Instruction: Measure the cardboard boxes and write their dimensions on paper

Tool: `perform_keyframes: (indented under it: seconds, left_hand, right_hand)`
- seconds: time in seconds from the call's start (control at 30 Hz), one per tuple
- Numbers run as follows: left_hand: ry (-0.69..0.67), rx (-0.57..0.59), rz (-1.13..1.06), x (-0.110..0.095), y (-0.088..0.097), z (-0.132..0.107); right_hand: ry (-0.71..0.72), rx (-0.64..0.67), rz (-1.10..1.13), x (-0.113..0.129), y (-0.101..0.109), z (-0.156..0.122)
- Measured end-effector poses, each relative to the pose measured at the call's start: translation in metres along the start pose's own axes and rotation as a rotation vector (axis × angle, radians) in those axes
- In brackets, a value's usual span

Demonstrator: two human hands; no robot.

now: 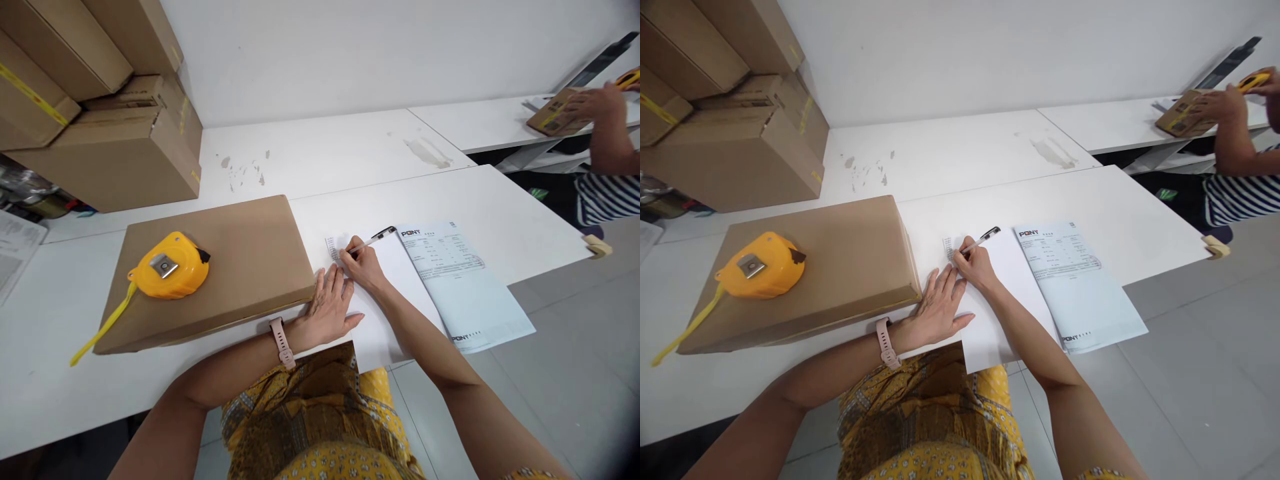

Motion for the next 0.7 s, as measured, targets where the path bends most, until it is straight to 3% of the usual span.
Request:
perform_keyframes:
  seconds: [0.7]
  left_hand:
    - [-0.003, -0.009, 0.005, 0.0005, 0.0003, -0.0003]
  right_hand:
    - [0.01, -0.037, -0.009, 0.0011, 0.0037, 0.0001]
Point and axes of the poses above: each hand's wrist, its own z-axis towards the middle knuckle, its own y-axis out of the back of the hand, x = y × z, the point moved 7 cm from there along z, towards the middle knuckle, and after that the axes turned 8 degrees about -z, right-handed, at the moved point
